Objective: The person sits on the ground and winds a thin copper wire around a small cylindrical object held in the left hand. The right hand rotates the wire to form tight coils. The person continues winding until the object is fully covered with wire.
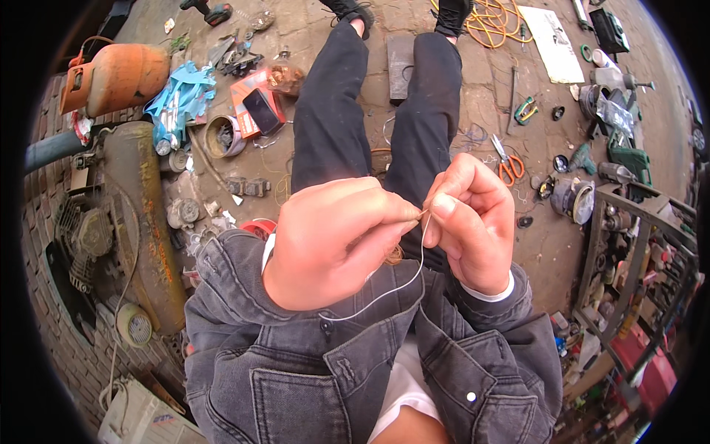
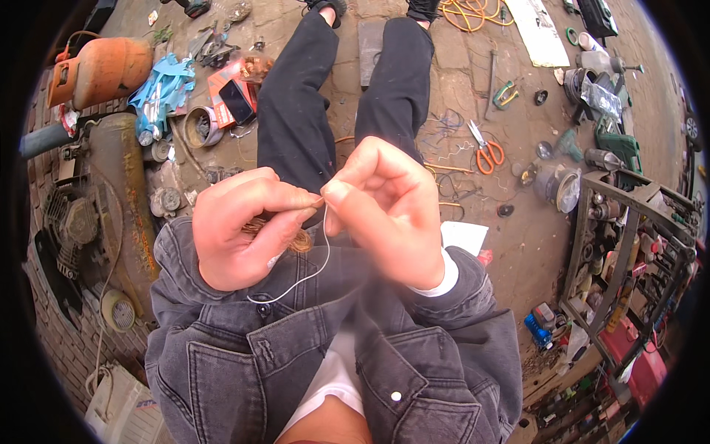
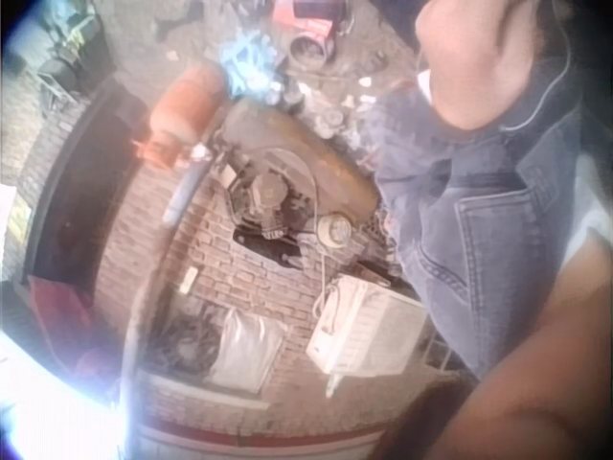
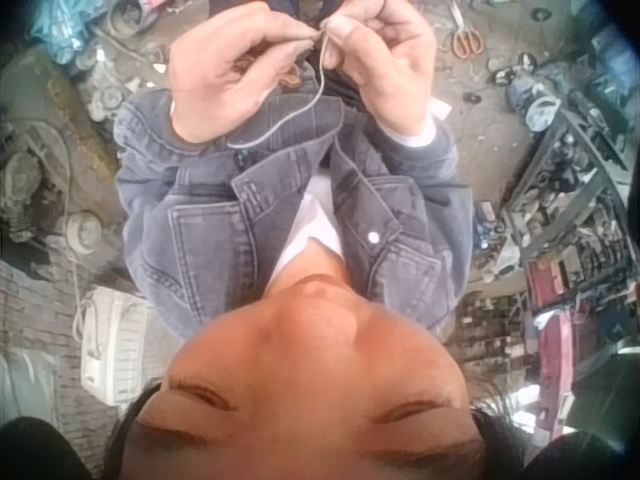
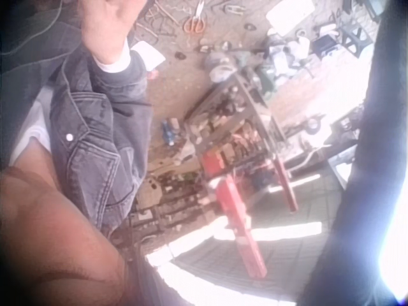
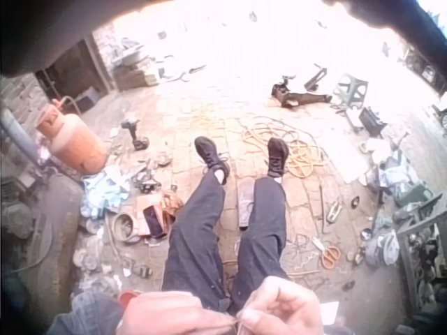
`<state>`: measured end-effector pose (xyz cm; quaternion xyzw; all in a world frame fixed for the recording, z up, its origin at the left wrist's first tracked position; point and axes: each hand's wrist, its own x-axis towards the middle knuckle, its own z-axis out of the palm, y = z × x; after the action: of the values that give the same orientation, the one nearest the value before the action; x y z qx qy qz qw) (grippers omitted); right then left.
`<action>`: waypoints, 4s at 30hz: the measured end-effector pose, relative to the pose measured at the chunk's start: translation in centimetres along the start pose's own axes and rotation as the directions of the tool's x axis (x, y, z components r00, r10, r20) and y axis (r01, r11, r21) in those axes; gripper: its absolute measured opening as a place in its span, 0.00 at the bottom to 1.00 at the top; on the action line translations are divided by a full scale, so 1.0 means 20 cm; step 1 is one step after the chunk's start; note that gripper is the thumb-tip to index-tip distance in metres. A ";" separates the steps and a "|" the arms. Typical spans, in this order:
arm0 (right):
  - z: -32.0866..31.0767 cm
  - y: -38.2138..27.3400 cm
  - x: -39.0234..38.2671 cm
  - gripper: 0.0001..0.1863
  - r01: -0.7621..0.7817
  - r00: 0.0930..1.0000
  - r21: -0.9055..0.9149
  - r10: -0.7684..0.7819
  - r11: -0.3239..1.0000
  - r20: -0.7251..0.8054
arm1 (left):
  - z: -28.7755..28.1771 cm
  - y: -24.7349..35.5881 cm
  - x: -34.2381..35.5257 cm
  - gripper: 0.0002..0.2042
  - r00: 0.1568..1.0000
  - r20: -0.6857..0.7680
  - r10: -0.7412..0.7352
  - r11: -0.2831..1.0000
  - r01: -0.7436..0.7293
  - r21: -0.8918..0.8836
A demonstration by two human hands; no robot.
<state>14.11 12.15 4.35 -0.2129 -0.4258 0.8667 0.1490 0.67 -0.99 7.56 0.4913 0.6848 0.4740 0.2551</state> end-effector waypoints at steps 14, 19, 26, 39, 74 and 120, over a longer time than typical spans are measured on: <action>-0.04 -0.08 0.00 0.21 0.569 0.792 -0.729 -0.493 0.382 0.360 | -0.02 0.00 -0.04 0.07 0.998 -0.046 -0.034 0.999 0.033 -0.029; -0.04 -0.07 0.02 0.20 0.600 0.734 -0.758 -0.553 0.255 0.395 | -0.01 0.00 -0.03 0.07 0.998 -0.057 -0.014 1.000 0.013 -0.017; -0.01 -0.11 0.00 0.11 0.546 0.807 -0.762 -0.464 0.350 0.365 | -0.02 0.00 -0.02 0.06 0.998 -0.066 -0.023 1.000 0.023 -0.008; -0.03 -0.03 -0.02 0.08 0.536 0.810 -0.597 -0.563 0.597 0.165 | 0.03 0.04 -0.04 0.04 0.967 -0.173 -0.186 0.961 0.143 -0.235; -0.10 -0.04 -0.02 0.13 0.422 0.675 -0.877 -0.725 0.229 0.136 | 0.03 0.00 -0.05 0.09 0.964 -0.249 0.089 0.990 -0.058 0.127; -0.09 -0.07 0.10 0.03 0.346 0.938 -0.707 -0.254 0.617 0.237 | 0.20 -0.24 0.06 0.08 0.955 -0.116 -0.274 0.799 0.159 -0.579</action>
<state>13.34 14.99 4.04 -0.1309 -0.7766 0.5928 0.1683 1.45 1.34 1.75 0.2636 0.5874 0.6678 0.3735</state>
